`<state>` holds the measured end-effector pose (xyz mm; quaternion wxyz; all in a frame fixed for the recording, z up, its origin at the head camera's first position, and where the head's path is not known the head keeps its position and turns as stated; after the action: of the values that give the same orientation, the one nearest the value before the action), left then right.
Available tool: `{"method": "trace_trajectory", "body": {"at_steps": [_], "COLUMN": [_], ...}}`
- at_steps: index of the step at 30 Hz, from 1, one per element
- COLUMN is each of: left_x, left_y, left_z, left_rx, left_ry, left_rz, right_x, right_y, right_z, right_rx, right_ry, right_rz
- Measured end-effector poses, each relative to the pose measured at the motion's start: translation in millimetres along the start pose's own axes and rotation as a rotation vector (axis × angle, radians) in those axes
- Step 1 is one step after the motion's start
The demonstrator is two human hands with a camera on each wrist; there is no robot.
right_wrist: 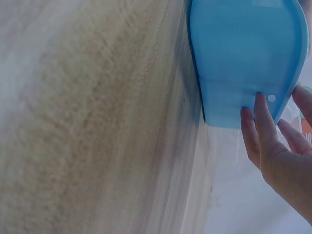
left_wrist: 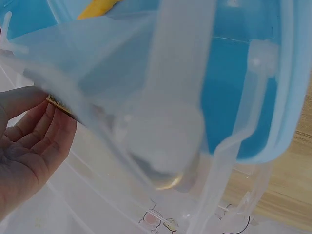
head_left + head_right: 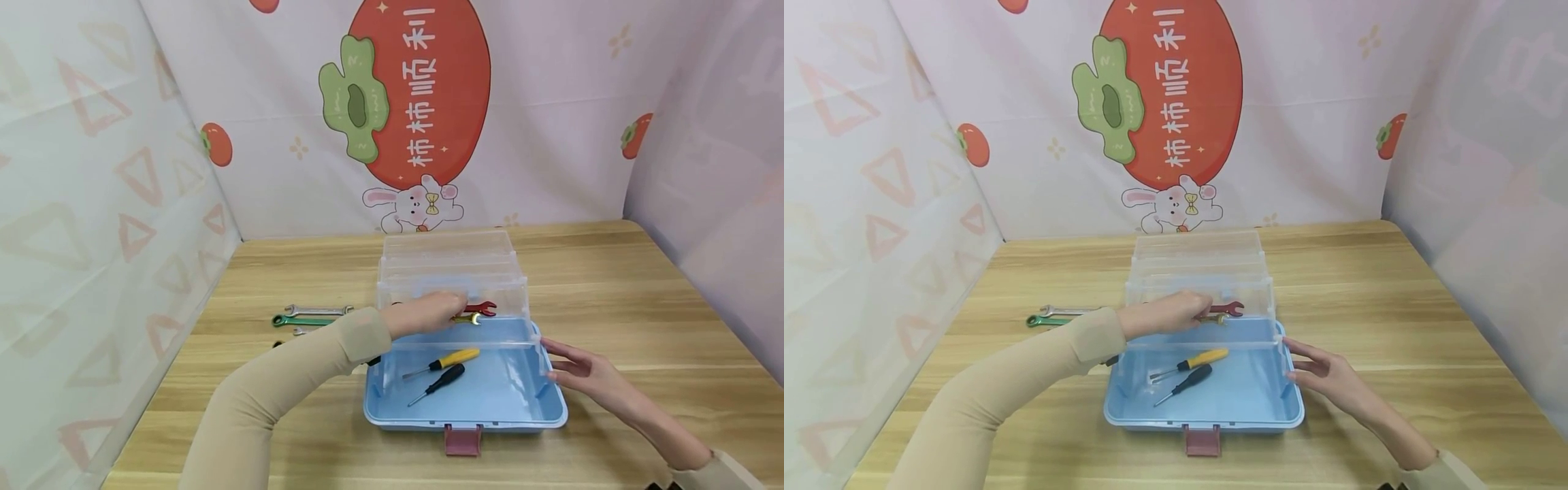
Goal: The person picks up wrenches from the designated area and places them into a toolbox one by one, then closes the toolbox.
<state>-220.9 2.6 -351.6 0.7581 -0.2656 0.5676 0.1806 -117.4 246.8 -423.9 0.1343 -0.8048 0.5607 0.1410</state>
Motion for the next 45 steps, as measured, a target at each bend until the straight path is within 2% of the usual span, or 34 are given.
{"method": "trace_trajectory", "body": {"at_steps": [4,20,34,42,45], "left_x": [0.0,3.3,5.7,5.5,3.6], "left_y": [-0.4,-2.4,-3.3,-4.4,-5.8], "left_z": [0.4,-1.4,-2.9,-2.1,-2.9], "left_rx": [-0.003,-0.019,-0.023,-0.031,-0.038], "left_ry": [0.030,0.053,0.045,0.058,0.036], "left_rz": [0.004,0.050,0.075,0.075,0.075], "right_x": [0.2,0.2,1.4,1.3,0.8], "right_y": [0.5,0.4,-1.6,-2.2,-1.2], "right_z": [-0.5,-1.2,-0.5,-0.9,-0.7], "right_rx": [-0.012,-0.013,0.060,0.063,0.062], "right_ry": [0.008,-0.011,-0.064,-0.062,-0.071], "right_rz": [-0.008,-0.005,0.010,0.006,0.009]}}
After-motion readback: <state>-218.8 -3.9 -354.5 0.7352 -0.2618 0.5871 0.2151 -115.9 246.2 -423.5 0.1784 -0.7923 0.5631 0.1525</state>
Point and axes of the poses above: each hand's wrist, its own y-axis towards the middle knuckle, its own x-axis out of the palm, z = x × y, the point moved 2 cm from there along y, towards the middle knuckle, and after that the axes turned 4 degrees about -y, right-handed, at the moved point
